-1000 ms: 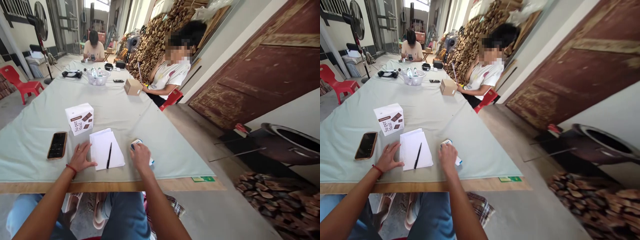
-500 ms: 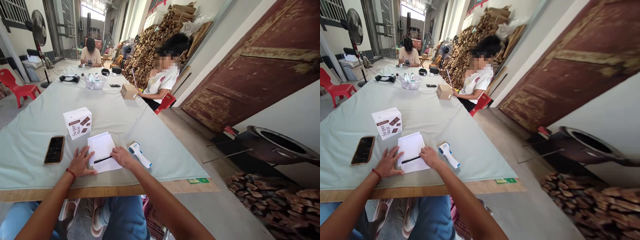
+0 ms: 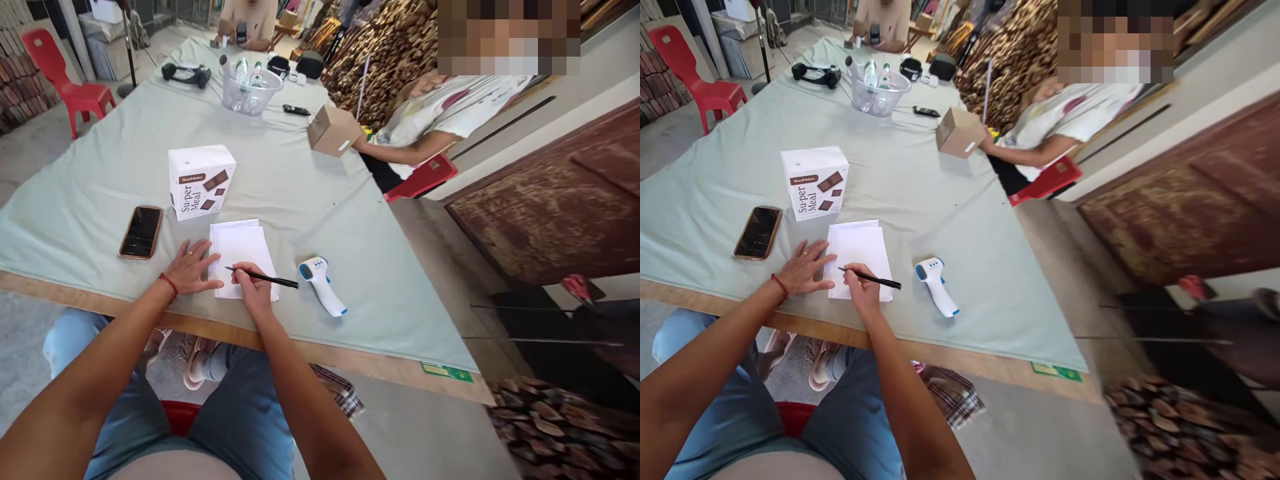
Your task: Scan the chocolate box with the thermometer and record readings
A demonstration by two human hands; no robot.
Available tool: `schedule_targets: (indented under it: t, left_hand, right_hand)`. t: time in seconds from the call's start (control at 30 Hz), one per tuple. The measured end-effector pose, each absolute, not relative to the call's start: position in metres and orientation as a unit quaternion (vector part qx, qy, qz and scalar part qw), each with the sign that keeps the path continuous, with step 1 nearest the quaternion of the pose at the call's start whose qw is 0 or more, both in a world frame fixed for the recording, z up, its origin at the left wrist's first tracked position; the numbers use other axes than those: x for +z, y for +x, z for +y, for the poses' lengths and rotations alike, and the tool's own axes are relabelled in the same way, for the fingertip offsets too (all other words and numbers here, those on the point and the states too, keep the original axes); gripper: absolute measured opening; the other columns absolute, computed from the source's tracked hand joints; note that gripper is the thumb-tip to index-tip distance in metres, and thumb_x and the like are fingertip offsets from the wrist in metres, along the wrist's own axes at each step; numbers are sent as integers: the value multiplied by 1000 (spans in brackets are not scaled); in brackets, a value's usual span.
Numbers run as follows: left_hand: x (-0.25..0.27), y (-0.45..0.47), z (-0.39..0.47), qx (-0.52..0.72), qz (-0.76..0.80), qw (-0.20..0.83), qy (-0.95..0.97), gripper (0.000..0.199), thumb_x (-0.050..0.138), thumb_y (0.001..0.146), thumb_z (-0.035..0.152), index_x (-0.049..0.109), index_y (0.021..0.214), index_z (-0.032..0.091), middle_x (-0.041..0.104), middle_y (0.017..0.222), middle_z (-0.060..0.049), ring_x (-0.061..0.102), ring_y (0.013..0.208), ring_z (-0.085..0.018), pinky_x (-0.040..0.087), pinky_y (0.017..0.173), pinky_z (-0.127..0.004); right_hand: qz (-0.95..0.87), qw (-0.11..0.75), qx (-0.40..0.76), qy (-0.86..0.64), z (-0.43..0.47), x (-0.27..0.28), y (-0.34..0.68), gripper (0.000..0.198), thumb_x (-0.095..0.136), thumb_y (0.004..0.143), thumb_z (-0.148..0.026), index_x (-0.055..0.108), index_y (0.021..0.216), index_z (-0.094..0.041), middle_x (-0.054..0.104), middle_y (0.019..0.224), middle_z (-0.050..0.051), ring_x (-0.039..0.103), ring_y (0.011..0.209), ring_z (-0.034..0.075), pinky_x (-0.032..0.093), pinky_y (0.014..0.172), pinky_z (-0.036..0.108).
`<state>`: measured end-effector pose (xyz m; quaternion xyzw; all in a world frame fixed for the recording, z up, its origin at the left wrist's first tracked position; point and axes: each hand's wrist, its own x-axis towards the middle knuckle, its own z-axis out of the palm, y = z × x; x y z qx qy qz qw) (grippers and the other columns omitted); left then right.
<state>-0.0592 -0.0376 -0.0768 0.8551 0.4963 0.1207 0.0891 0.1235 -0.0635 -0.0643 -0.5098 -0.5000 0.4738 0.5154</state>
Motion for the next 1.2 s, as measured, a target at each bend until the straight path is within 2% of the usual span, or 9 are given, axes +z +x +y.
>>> schedule_targets:
  t: [0.17, 0.37, 0.53, 1.2]
  left_hand:
    - [-76, -56, -39, 121, 488, 89, 860, 78, 64, 75, 66, 51, 137, 19, 38, 150, -19, 31, 141, -36, 11, 116, -59]
    - [-74, -57, -36, 106, 493, 77, 860, 78, 63, 76, 66, 49, 138, 22, 36, 151, -17, 29, 142, -35, 10, 116, -57]
    - [-73, -57, -37, 112, 491, 79, 860, 78, 65, 75, 64, 49, 138, 21, 36, 151, -17, 29, 142, -36, 10, 117, -57]
    - [-67, -55, -38, 111, 494, 79, 859, 77, 65, 75, 64, 51, 136, 20, 39, 150, -18, 31, 142, -35, 14, 117, -58]
  right_hand:
    - [-483, 519, 440, -552, -68, -77, 126, 16, 59, 61, -35, 58, 71, -22, 61, 69, -1, 55, 64, 14, 47, 64, 30]
    - [-479, 497, 458, -560, -68, -76, 122, 13, 60, 61, -34, 58, 65, -23, 59, 60, -3, 52, 58, 14, 45, 59, 29]
    - [-511, 486, 449, -550, -67, -78, 122, 12, 61, 62, -34, 60, 64, -23, 60, 61, -2, 53, 60, 14, 46, 61, 29]
    - [-555, 492, 424, -520, -65, -91, 125, 11, 58, 66, -33, 59, 67, -22, 60, 59, -2, 55, 55, 14, 47, 54, 28]
